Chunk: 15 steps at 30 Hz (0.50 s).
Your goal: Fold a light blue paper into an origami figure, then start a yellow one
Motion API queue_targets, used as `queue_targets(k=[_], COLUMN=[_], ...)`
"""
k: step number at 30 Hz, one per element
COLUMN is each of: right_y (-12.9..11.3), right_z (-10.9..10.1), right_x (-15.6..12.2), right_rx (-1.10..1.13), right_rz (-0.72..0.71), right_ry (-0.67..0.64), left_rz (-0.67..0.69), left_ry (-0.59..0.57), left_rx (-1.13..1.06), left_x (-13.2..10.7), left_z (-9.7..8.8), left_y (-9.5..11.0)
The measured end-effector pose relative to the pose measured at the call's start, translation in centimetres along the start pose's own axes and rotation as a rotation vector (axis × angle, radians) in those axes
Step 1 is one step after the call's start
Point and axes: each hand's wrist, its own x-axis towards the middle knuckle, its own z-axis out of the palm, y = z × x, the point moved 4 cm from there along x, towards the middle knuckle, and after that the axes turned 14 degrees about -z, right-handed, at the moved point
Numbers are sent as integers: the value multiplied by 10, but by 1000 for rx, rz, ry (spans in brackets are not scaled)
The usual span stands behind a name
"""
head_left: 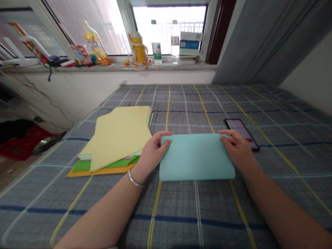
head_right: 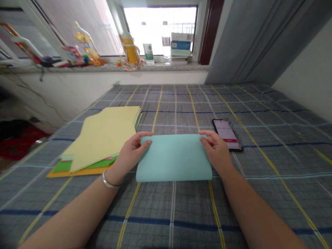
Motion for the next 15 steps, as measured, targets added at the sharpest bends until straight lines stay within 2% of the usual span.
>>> queue_targets(k=[4, 8, 15], right_y=[1, 4, 15], right_z=[0, 3, 7], right_x=[1, 1, 3], right_rx=[-6, 37, 70], right_rz=[11, 52, 76], right_ry=[14, -29, -58], left_rz=[11, 22, 47], left_ry=[17, 36, 120], left_rx=[36, 89, 218], left_x=[1, 3, 0], left_z=[0, 0, -4], left_y=[-2, -4, 4])
